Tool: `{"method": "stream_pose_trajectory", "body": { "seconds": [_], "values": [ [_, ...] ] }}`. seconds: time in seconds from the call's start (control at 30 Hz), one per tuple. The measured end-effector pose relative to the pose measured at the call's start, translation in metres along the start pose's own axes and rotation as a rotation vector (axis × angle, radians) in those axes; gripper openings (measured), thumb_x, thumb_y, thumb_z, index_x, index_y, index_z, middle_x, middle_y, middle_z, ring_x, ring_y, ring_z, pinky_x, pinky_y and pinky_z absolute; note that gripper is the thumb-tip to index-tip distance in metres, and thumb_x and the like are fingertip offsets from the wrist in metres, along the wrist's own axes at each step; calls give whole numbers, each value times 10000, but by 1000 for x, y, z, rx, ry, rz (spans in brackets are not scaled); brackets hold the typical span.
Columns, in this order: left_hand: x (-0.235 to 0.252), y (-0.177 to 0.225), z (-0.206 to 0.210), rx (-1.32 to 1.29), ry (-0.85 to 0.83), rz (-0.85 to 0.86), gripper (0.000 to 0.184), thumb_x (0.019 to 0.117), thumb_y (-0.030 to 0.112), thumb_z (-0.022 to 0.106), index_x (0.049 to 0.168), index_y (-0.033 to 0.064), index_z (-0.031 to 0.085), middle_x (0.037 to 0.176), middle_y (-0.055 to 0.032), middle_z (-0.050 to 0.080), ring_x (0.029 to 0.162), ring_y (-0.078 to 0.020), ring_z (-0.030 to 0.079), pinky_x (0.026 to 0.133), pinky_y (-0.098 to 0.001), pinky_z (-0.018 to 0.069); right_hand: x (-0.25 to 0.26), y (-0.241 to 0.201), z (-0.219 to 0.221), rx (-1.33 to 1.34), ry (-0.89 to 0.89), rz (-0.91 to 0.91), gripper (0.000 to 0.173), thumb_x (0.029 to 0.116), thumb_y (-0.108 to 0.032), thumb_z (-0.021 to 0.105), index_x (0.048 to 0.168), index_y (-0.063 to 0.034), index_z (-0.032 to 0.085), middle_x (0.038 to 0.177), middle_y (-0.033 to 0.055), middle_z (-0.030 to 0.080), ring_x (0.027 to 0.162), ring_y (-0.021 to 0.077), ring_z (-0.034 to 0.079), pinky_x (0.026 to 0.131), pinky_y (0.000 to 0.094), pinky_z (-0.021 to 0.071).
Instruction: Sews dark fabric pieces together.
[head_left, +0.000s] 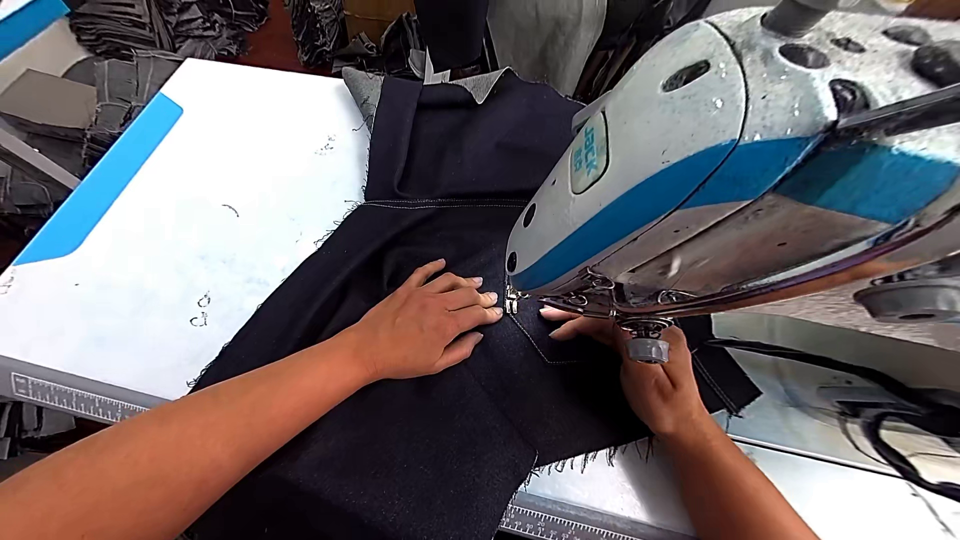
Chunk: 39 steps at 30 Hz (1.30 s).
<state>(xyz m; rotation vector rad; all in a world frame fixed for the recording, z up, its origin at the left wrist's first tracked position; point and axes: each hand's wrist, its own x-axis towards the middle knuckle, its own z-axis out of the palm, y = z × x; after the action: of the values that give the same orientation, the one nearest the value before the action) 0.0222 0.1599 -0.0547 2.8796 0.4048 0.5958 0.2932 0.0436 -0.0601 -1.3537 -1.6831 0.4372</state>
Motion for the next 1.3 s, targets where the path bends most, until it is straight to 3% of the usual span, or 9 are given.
{"method": "stream_pose_trajectory", "body": {
  "seconds": [0.3, 0.43, 0.53, 0.63, 0.77, 0.87, 0.97, 1.1, 1.3],
  "values": [
    [5, 29, -16, 80, -158, -177, 379, 1053, 250, 501, 1380, 124, 645, 1448, -60, 610, 1415, -259, 503, 1174, -586, 336, -1, 10, -2, 171, -41, -52, 595, 1090, -337, 224, 786, -176, 709, 970, -19, 789, 1078, 147, 722, 1000, 318, 558],
    [10, 94, -47, -54, -522, -582, 636, 1082, 495, 383, 1527, 48, 462, 1621, -194, 371, 1553, -393, 218, 1222, -684, 83, 2, 9, -1, 49, -54, -53, 511, 1049, -230, 305, 780, -134, 728, 907, -34, 788, 988, 68, 720, 941, 268, 543],
    [-14, 115, -21, -30, -419, -669, 737, 1051, 616, 293, 1617, 143, 311, 1707, -136, 183, 1578, -421, 11, 1106, -828, -11, 28, 19, -18, -304, -155, -318, 405, 1009, -332, 496, 879, -69, 775, 815, 35, 761, 770, 123, 730, 707, 351, 598],
    [-40, 107, 6, 94, -164, -542, 664, 1047, 615, 301, 1574, 227, 417, 1669, -75, 319, 1569, -399, 154, 1070, -862, 87, 45, 29, -29, -542, -222, -508, 438, 965, -454, 578, 947, -63, 773, 897, 108, 760, 881, 171, 744, 788, 344, 588],
    [-51, 36, -13, 22, -96, -357, 537, 1021, 595, 423, 1462, 327, 571, 1582, 16, 475, 1527, -297, 329, 1120, -823, 121, 12, 25, -6, -486, -158, -294, 418, 985, -415, 570, 1051, -61, 782, 1009, 132, 773, 921, 307, 752, 802, 546, 591],
    [-44, -63, -38, 93, -68, -65, 558, 1048, 513, 422, 1375, 124, 653, 1469, -94, 594, 1423, -323, 493, 1162, -688, 290, -30, -36, 43, -545, -183, -115, 322, 1030, -185, 526, 1249, -12, 688, 1368, 171, 642, 1263, 359, 623, 1033, 539, 517],
    [-13, -112, -60, 261, -141, 192, 446, 1038, 247, 389, 1321, 35, 661, 1396, -151, 639, 1359, -355, 553, 1163, -564, 360, -50, -64, 84, -620, -87, -176, 363, 1038, -189, 502, 1299, -4, 674, 1388, 145, 646, 1325, 312, 599, 1119, 471, 474],
    [2, -40, -43, 122, 85, 231, 344, 919, 160, 519, 1155, 71, 753, 1237, -101, 731, 1296, -317, 606, 1160, -553, 381, -51, -51, 66, -563, -93, -227, 368, 1055, -254, 487, 1299, -69, 691, 1363, 97, 666, 1327, 245, 599, 1117, 378, 481],
    [-42, 31, -2, 13, -68, 52, 457, 1058, 420, 463, 1417, 188, 625, 1448, -36, 607, 1411, -215, 504, 1201, -536, 326, -43, -32, 34, -503, -162, -337, 359, 1052, -273, 511, 1288, -78, 698, 1343, 99, 673, 1320, 208, 600, 1095, 330, 492]
  ]
}}
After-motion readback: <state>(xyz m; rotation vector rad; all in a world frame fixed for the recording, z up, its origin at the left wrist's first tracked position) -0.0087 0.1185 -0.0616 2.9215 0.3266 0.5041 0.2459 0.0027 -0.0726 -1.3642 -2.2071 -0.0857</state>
